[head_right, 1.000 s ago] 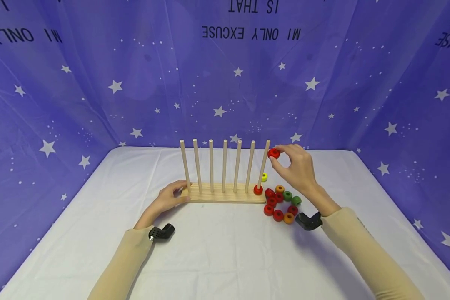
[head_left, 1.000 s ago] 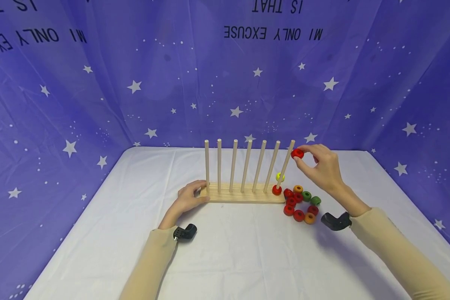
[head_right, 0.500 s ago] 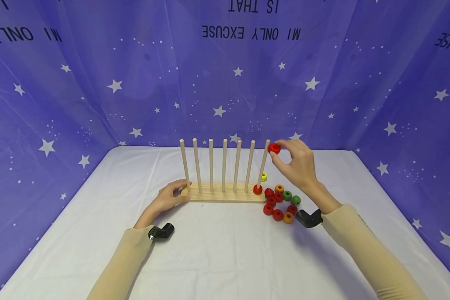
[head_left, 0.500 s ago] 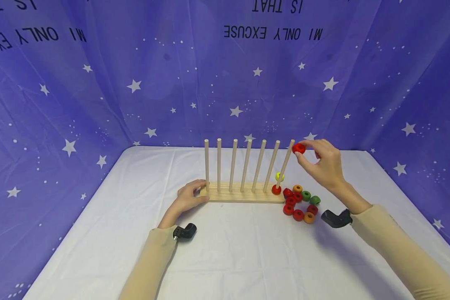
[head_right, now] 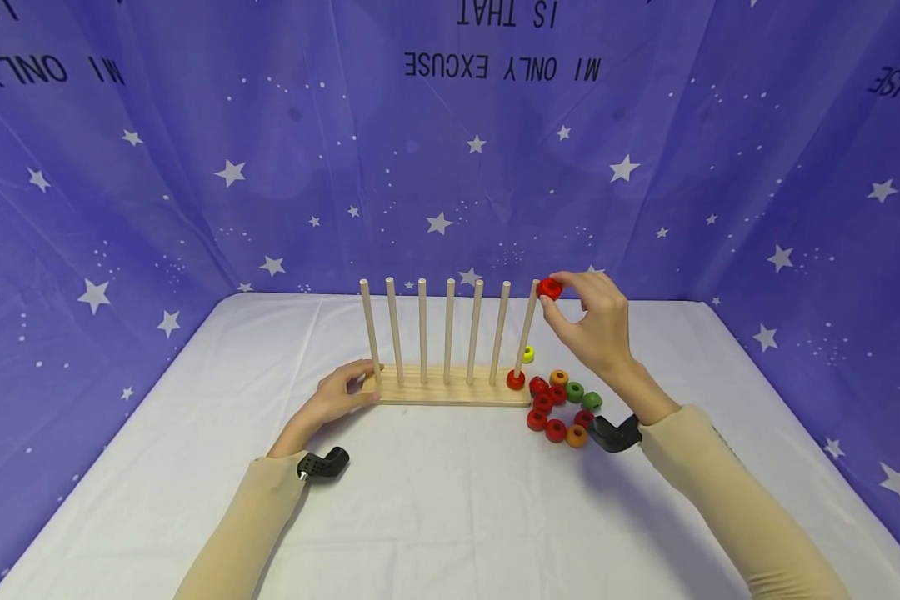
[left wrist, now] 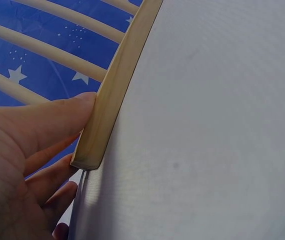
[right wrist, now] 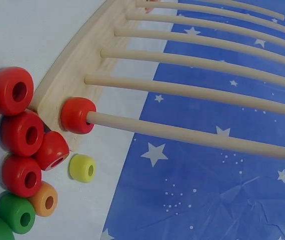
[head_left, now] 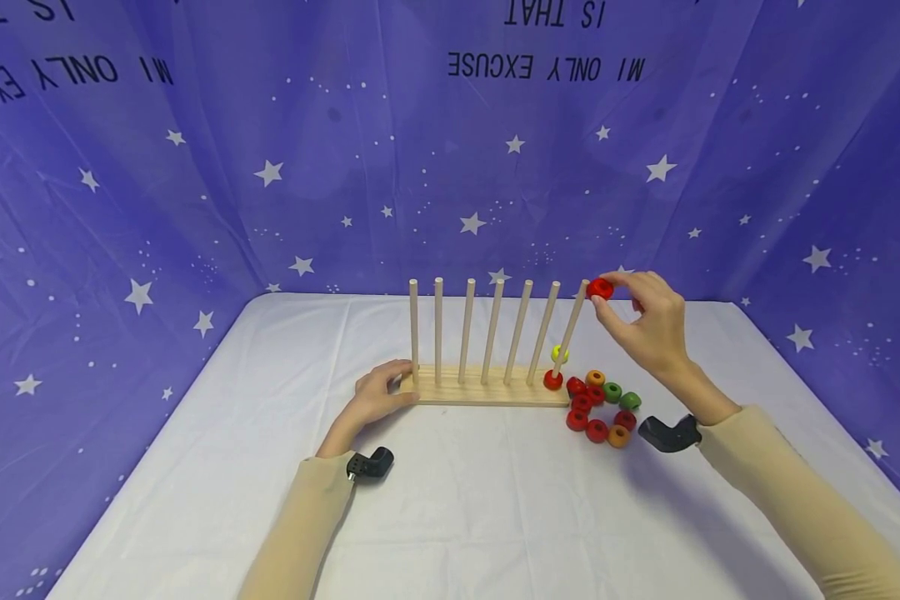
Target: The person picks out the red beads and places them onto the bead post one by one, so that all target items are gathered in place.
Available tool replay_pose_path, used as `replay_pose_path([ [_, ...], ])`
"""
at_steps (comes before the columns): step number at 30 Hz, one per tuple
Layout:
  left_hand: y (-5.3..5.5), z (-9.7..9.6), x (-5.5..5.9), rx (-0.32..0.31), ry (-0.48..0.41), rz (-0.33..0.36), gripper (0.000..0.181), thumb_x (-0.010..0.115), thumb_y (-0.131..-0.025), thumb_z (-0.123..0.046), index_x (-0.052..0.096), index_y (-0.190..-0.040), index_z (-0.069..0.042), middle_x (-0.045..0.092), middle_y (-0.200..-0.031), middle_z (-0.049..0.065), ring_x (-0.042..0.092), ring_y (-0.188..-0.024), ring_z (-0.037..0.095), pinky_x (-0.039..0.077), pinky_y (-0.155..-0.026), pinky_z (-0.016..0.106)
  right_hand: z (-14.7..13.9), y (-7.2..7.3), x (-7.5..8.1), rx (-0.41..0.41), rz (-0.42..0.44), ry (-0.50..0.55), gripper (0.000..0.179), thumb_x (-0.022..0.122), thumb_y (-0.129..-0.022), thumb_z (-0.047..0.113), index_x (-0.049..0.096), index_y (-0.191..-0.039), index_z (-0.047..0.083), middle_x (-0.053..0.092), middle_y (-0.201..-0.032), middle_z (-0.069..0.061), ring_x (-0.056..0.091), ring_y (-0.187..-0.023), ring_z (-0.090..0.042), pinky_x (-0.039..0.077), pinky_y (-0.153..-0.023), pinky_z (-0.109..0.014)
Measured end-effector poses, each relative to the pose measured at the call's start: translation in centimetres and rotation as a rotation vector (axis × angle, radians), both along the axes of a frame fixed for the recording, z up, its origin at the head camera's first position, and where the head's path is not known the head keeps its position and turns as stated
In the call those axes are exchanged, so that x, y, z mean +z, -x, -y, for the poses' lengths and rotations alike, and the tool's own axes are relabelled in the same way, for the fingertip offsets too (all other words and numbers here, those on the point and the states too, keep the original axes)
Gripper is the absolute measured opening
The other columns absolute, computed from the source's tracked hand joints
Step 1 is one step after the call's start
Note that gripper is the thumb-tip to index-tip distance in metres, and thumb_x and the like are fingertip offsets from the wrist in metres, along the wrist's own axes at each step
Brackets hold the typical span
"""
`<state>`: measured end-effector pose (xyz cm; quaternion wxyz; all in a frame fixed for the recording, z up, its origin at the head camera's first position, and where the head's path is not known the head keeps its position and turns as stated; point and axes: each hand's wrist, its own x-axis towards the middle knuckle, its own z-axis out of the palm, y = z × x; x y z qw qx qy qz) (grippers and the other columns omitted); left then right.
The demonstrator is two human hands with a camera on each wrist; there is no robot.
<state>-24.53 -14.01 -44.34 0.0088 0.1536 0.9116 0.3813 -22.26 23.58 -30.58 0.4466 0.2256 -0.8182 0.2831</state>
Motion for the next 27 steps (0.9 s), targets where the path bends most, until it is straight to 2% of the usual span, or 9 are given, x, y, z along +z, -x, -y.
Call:
replay_pose_path([
  [4,0.0,0.0,0.0,0.0,0.012,-0.005,0.051,0.07,-0.08,-0.024,0.057,-0.127,-0.007,0.051,-0.139,0.015,0.047,-0.128,0.039,0.026,-0.099,0.058,0.0,0.1,0.2,-0.002,-0.007,-0.003,0.026,0.072,-0.075,0.009,0.069,-0.098,-0.001,0.065,-0.077,-0.016,0.038,-0.062,-0.018,0.026,-0.059,-0.013],
  [10,0.0,0.0,0.0,0.006,0.002,0.006,0.051,0.069,-0.08,-0.023,0.057,-0.127,-0.008,0.051,-0.14,0.014,0.046,-0.129,0.038,0.025,-0.101,0.058,0.1,0.2,0.6,0.005,-0.016,-0.001,0.026,0.071,-0.076,0.012,0.069,-0.098,-0.001,0.064,-0.077,-0.016,0.035,-0.063,-0.012,0.025,-0.059,-0.013],
  [19,-0.2,-0.2,0.3,0.01,-0.013,0.021,0.052,0.07,-0.08,-0.023,0.057,-0.128,-0.007,0.051,-0.14,0.014,0.045,-0.131,0.037,0.024,-0.103,0.058,0.4,0.7,0.8,0.017,-0.014,0.0,0.025,0.072,-0.075,0.01,0.069,-0.098,-0.001,0.066,-0.079,-0.017,0.036,-0.061,-0.013,0.024,-0.058,-0.015],
  [27,0.0,-0.1,0.2,0.008,0.001,0.018,0.052,0.07,-0.08,-0.024,0.057,-0.128,-0.008,0.051,-0.14,0.012,0.045,-0.131,0.036,0.026,-0.101,0.057,0.8,0.8,1.1,0.021,0.002,0.007,0.024,0.071,-0.076,0.007,0.07,-0.099,0.0,0.069,-0.083,-0.017,0.034,-0.064,-0.007,0.023,-0.058,-0.012],
])
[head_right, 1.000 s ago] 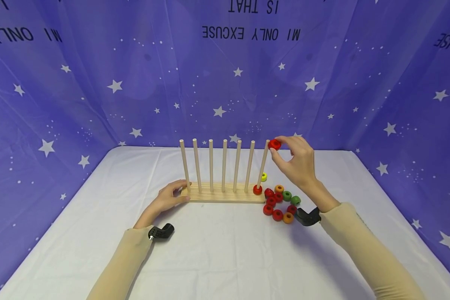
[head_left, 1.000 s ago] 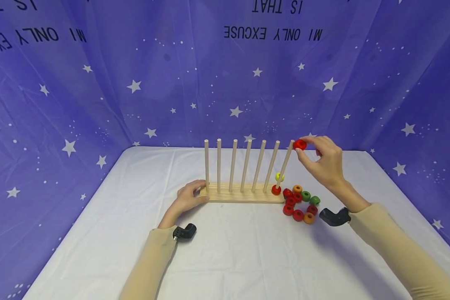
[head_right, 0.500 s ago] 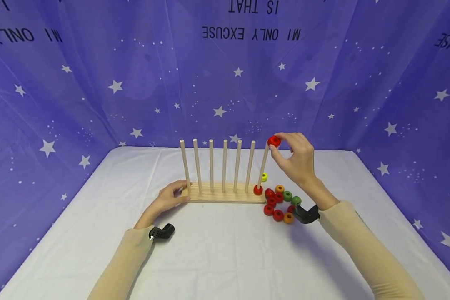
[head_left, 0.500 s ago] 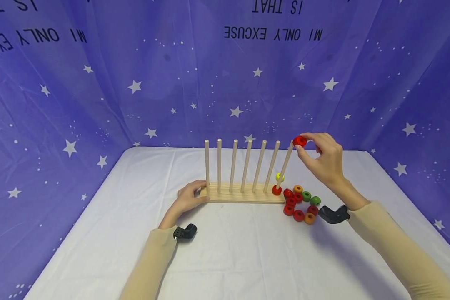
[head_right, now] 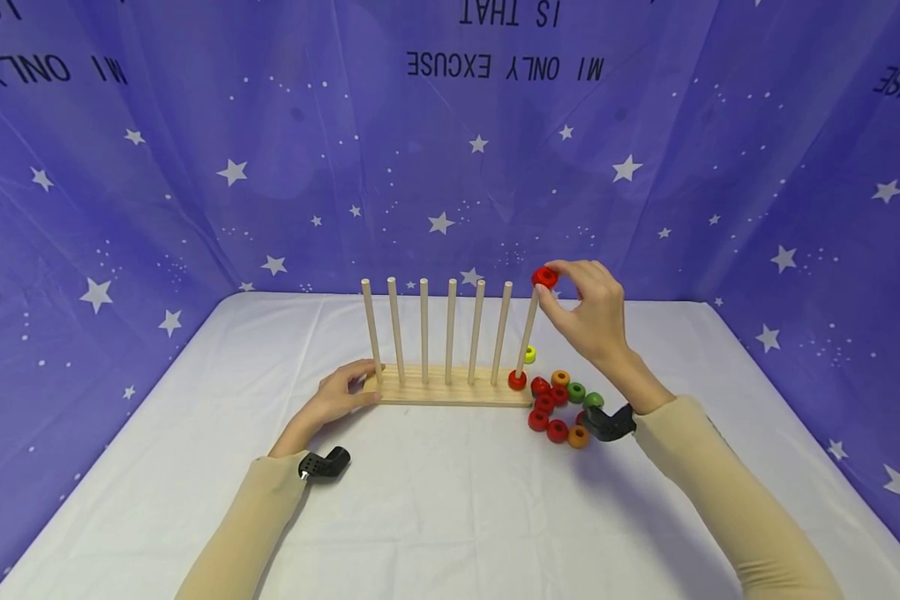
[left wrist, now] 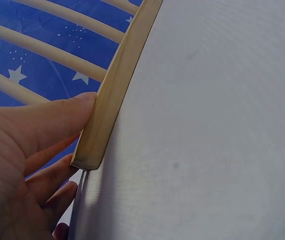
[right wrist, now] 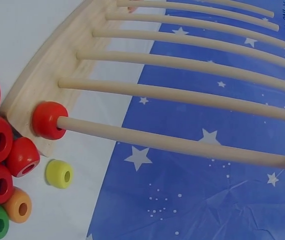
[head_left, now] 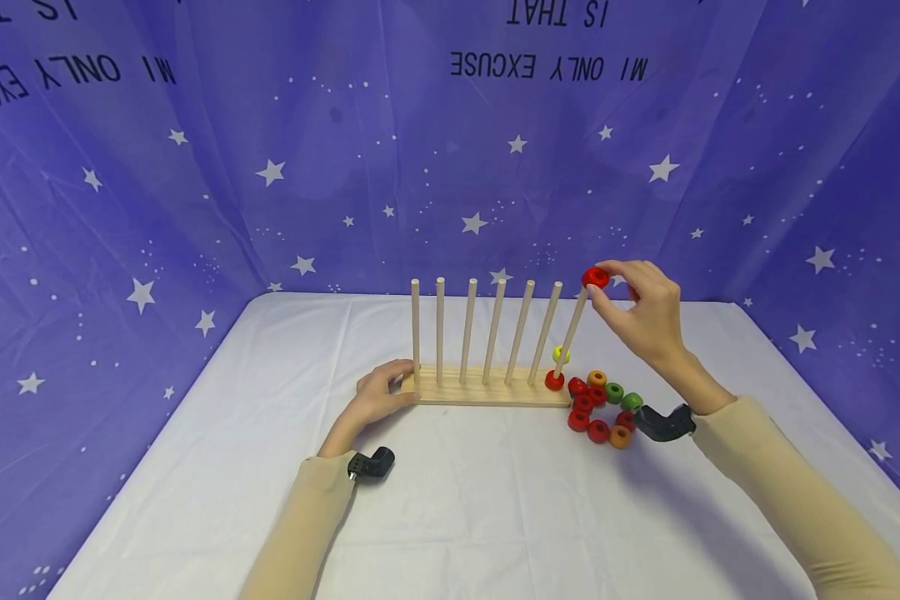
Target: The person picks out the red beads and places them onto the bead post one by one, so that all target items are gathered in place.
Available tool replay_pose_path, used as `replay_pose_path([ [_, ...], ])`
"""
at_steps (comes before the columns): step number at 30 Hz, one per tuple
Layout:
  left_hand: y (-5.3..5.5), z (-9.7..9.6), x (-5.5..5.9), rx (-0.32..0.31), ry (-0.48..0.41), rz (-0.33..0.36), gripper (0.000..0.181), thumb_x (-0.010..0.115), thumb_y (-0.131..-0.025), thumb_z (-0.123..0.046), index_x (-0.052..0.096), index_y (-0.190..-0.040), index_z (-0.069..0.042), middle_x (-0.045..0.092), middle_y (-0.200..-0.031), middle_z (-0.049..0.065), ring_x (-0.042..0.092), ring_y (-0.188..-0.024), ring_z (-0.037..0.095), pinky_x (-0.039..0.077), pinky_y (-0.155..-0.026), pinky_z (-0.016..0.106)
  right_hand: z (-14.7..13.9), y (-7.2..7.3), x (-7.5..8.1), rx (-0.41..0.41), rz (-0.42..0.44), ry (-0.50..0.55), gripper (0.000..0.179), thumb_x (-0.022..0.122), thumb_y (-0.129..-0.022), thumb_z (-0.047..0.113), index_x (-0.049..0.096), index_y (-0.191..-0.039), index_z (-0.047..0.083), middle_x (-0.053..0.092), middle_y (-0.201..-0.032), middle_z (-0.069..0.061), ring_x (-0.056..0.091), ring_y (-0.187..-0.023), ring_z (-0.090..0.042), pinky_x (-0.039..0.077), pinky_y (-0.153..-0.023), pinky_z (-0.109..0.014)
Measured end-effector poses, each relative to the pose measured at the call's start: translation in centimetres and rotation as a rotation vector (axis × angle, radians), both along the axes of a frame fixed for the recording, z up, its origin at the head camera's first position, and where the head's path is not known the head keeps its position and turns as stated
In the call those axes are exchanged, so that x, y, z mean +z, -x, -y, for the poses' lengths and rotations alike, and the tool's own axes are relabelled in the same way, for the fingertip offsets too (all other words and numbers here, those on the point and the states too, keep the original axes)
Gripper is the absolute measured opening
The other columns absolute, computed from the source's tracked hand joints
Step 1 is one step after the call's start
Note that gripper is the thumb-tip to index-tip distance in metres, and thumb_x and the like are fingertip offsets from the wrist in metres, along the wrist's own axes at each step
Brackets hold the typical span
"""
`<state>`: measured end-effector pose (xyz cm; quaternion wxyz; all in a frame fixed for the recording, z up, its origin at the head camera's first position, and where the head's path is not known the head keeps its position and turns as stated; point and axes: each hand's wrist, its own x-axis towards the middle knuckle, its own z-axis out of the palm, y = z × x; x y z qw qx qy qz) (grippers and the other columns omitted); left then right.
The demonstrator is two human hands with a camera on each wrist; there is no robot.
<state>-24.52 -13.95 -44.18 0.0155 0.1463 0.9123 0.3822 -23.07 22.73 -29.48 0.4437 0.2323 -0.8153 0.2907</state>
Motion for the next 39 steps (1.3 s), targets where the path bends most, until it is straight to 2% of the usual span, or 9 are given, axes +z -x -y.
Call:
replay_pose_path([
  [11,0.1,0.0,-0.1,-0.005,0.008,-0.005,0.052,0.069,-0.081,-0.024,0.057,-0.128,-0.007,0.05,-0.141,0.013,0.044,-0.132,0.036,0.026,-0.102,0.058,0.1,0.1,-0.5,-0.047,0.102,-0.05,0.026,0.074,-0.076,0.01,0.07,-0.099,0.001,0.067,-0.081,-0.015,0.036,-0.063,-0.012,0.025,-0.058,-0.015],
  [28,0.1,-0.1,0.1,-0.014,-0.013,-0.006,0.052,0.07,-0.08,-0.025,0.057,-0.127,-0.007,0.05,-0.14,0.013,0.045,-0.131,0.037,0.024,-0.102,0.058,0.0,0.1,-0.9,-0.035,0.103,-0.057,0.026,0.074,-0.076,0.011,0.07,-0.1,0.001,0.066,-0.079,-0.015,0.033,-0.059,-0.013,0.024,-0.057,-0.018],
  [33,0.1,0.0,0.0,-0.012,-0.006,-0.007,0.052,0.07,-0.08,-0.024,0.057,-0.128,-0.007,0.05,-0.14,0.014,0.045,-0.131,0.037,0.024,-0.103,0.059,0.1,0.1,-1.2,-0.028,0.116,-0.061,0.025,0.074,-0.076,0.012,0.07,-0.097,0.0,0.069,-0.082,-0.015,0.035,-0.057,-0.018,0.025,-0.057,-0.019],
  [39,0.1,0.0,0.0,-0.006,-0.003,-0.004,0.052,0.07,-0.08,-0.025,0.057,-0.128,-0.007,0.05,-0.141,0.014,0.044,-0.132,0.037,0.024,-0.103,0.059,0.1,0.0,-2.0,-0.04,0.15,-0.068,0.026,0.076,-0.074,0.013,0.07,-0.097,0.001,0.071,-0.086,-0.016,0.035,-0.058,-0.013,0.026,-0.053,-0.018],
])
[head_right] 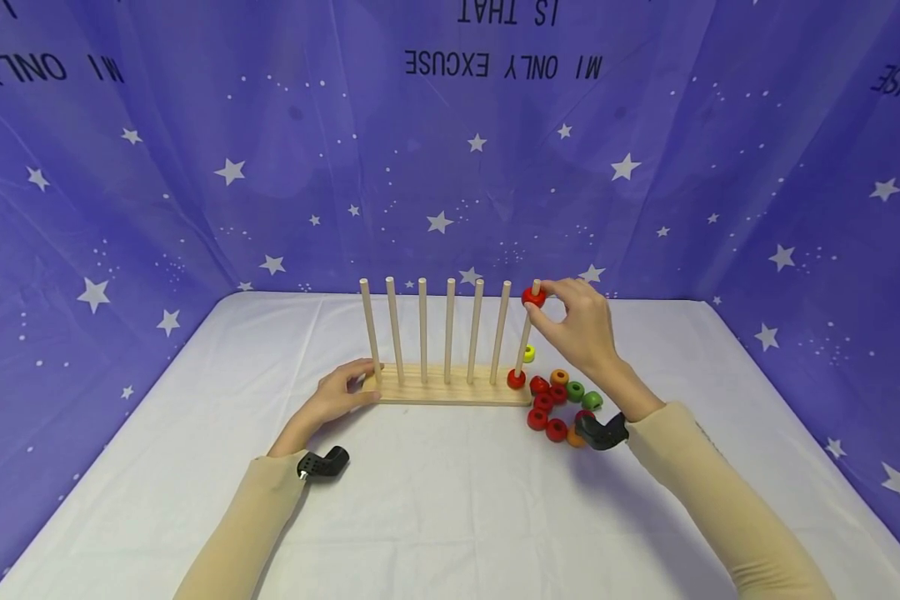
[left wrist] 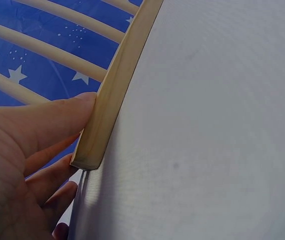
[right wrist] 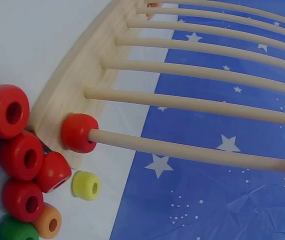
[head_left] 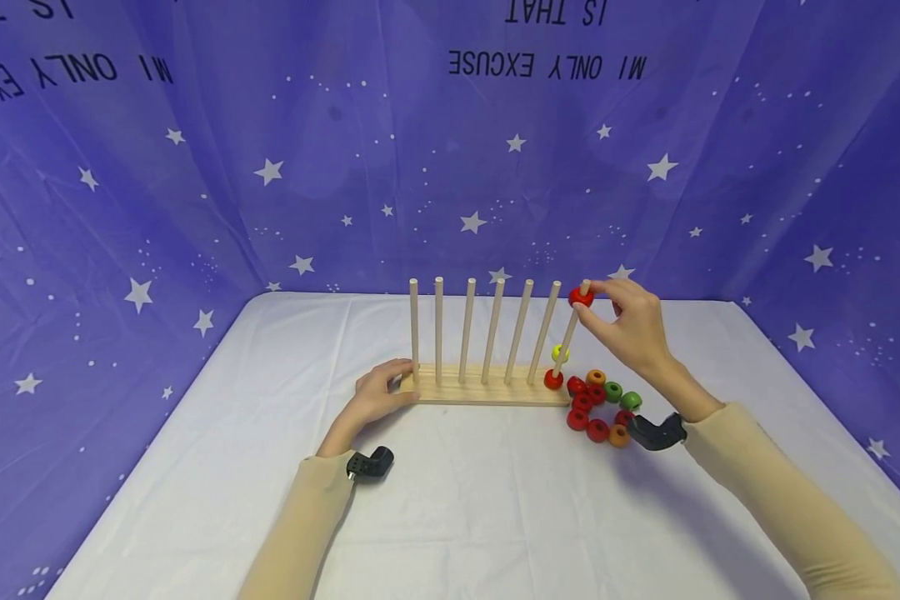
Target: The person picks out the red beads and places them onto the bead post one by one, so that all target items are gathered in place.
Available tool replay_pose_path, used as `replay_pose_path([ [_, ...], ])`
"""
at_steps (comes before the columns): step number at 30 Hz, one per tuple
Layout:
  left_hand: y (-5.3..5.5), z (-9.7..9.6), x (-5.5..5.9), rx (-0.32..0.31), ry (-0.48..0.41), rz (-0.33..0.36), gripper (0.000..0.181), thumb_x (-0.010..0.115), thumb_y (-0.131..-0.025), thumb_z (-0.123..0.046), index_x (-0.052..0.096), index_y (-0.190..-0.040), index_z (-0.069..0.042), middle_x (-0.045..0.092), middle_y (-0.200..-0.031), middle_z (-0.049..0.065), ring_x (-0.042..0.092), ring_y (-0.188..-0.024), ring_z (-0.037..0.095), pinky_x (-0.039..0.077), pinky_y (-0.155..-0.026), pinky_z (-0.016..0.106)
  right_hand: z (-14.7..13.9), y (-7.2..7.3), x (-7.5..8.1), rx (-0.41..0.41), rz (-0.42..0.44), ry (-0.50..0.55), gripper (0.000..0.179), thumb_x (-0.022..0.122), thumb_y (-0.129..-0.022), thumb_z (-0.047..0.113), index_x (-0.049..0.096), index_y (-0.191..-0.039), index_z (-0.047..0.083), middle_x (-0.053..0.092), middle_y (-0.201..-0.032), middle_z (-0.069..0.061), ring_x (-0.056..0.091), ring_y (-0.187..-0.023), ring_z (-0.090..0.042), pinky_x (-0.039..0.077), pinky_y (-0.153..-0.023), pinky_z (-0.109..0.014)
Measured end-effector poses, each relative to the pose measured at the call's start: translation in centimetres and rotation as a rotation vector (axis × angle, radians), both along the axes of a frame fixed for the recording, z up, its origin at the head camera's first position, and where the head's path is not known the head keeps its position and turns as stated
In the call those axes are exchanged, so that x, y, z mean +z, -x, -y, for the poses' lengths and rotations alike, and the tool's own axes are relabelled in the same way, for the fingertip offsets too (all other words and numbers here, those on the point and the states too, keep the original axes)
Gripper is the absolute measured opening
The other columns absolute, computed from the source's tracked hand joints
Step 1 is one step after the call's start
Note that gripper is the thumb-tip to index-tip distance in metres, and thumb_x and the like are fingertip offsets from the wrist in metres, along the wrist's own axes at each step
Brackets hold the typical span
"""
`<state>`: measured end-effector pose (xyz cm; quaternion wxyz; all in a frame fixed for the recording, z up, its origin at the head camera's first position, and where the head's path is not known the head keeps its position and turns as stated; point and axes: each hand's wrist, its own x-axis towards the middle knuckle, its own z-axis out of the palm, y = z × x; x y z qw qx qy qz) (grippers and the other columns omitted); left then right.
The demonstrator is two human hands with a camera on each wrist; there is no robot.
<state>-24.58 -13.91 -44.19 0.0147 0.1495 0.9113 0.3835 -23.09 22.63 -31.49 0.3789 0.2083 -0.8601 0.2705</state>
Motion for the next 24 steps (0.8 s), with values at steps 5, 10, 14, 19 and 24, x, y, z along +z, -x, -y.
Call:
replay_pose_path([
  [5,0.0,0.1,0.0,0.002,-0.006,0.0,0.052,0.07,-0.08,-0.024,0.057,-0.127,-0.007,0.05,-0.141,0.014,0.045,-0.131,0.037,0.024,-0.102,0.058,0.0,0.1,-0.4,0.001,0.0,0.007,0.024,0.076,-0.074,0.012,0.07,-0.096,0.001,0.07,-0.085,-0.016,0.032,-0.059,-0.008,0.025,-0.053,-0.018],
  [10,-0.1,0.1,-0.1,-0.003,-0.002,-0.009,0.052,0.07,-0.08,-0.024,0.057,-0.127,-0.007,0.051,-0.14,0.013,0.047,-0.129,0.037,0.025,-0.101,0.058,0.0,0.1,-0.8,0.001,0.005,0.001,0.021,0.075,-0.074,0.011,0.071,-0.092,0.002,0.071,-0.082,-0.015,0.032,-0.058,-0.008,0.025,-0.053,-0.019],
  [14,-0.1,0.0,-0.1,-0.009,-0.014,-0.005,0.052,0.069,-0.08,-0.023,0.057,-0.127,-0.007,0.051,-0.14,0.014,0.047,-0.129,0.038,0.023,-0.102,0.059,0.0,0.0,-1.1,-0.006,0.018,-0.015,0.019,0.075,-0.075,0.013,0.071,-0.091,0.003,0.072,-0.082,-0.014,0.033,-0.058,-0.01,0.025,-0.054,-0.02],
  [19,-0.1,0.0,-0.1,-0.01,-0.02,-0.006,0.052,0.07,-0.08,-0.023,0.057,-0.127,-0.007,0.051,-0.139,0.014,0.048,-0.128,0.038,0.023,-0.102,0.059,0.0,0.0,-1.3,-0.004,0.024,-0.035,0.02,0.075,-0.075,0.015,0.071,-0.09,0.004,0.072,-0.081,-0.012,0.033,-0.057,-0.009,0.026,-0.052,-0.022],
  [24,-0.1,0.0,-0.1,-0.012,-0.015,-0.002,0.051,0.07,-0.08,-0.023,0.057,-0.128,-0.007,0.051,-0.14,0.014,0.047,-0.129,0.038,0.022,-0.103,0.059,-0.1,0.0,-1.6,0.002,0.035,-0.06,0.018,0.077,-0.074,0.015,0.07,-0.088,0.006,0.071,-0.079,-0.01,0.03,-0.057,-0.009,0.024,-0.051,-0.022],
])
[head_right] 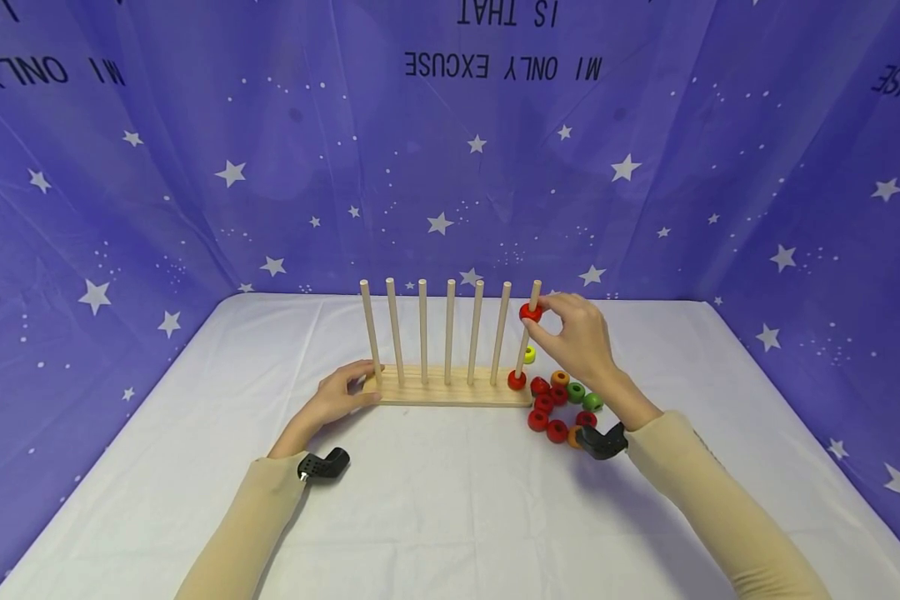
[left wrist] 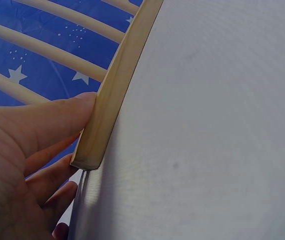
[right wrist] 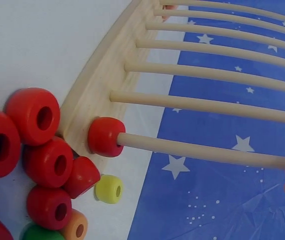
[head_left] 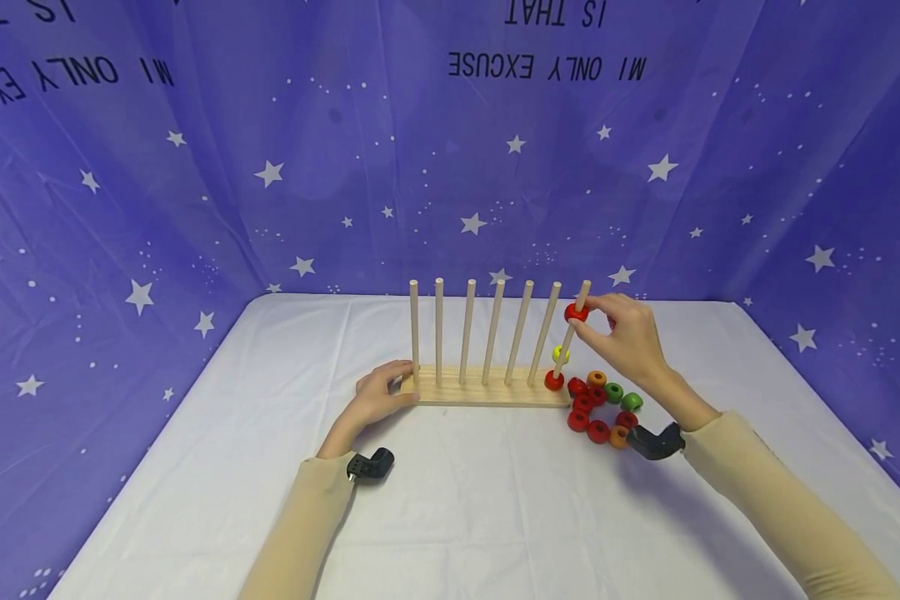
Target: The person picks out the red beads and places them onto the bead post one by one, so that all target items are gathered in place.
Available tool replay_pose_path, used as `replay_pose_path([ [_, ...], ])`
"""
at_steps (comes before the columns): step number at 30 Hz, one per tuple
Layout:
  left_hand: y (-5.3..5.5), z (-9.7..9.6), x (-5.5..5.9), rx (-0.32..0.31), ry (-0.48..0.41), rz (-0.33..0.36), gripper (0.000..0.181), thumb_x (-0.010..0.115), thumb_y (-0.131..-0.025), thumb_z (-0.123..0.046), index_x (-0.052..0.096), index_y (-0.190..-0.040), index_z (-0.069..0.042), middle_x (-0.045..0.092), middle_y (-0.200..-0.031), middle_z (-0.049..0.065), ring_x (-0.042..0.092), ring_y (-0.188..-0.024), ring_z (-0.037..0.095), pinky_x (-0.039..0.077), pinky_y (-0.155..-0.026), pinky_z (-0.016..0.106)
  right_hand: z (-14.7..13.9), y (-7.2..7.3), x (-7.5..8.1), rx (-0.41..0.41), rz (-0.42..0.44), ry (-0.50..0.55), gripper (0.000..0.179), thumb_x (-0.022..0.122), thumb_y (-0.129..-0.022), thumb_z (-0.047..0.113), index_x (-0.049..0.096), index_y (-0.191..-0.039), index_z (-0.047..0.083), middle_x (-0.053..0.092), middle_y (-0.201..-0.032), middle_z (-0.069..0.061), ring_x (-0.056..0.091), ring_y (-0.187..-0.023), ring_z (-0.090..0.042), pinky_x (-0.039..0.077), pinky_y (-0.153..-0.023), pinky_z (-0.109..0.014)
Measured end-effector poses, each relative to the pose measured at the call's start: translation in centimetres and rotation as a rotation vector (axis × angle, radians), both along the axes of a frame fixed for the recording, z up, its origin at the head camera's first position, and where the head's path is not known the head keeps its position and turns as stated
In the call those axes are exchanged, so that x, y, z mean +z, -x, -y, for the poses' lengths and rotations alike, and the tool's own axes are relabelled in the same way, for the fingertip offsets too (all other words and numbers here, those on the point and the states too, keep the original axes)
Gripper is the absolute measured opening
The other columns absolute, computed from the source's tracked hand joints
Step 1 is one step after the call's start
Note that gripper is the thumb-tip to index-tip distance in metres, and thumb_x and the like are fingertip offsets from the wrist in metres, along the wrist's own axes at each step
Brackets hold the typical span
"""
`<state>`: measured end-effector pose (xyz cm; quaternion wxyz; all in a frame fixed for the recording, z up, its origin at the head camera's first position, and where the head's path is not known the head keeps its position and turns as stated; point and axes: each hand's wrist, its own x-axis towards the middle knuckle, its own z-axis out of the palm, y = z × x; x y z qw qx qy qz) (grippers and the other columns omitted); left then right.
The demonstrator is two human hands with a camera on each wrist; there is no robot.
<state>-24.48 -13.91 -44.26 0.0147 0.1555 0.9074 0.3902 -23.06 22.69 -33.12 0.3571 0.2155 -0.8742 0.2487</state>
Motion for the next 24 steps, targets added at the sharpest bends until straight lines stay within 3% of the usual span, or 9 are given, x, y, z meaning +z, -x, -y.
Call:
replay_pose_path([
  [24,0.1,0.0,-0.2,0.003,0.009,-0.008,0.053,0.069,-0.08,-0.023,0.057,-0.128,-0.005,0.05,-0.14,0.014,0.042,-0.133,0.037,0.023,-0.103,0.06,-0.4,0.0,-2.2,0.018,0.086,-0.071,0.02,0.078,-0.074,0.017,0.072,-0.09,0.007,0.062,-0.069,-0.004,0.028,-0.052,-0.005,0.024,-0.05,-0.022],
])
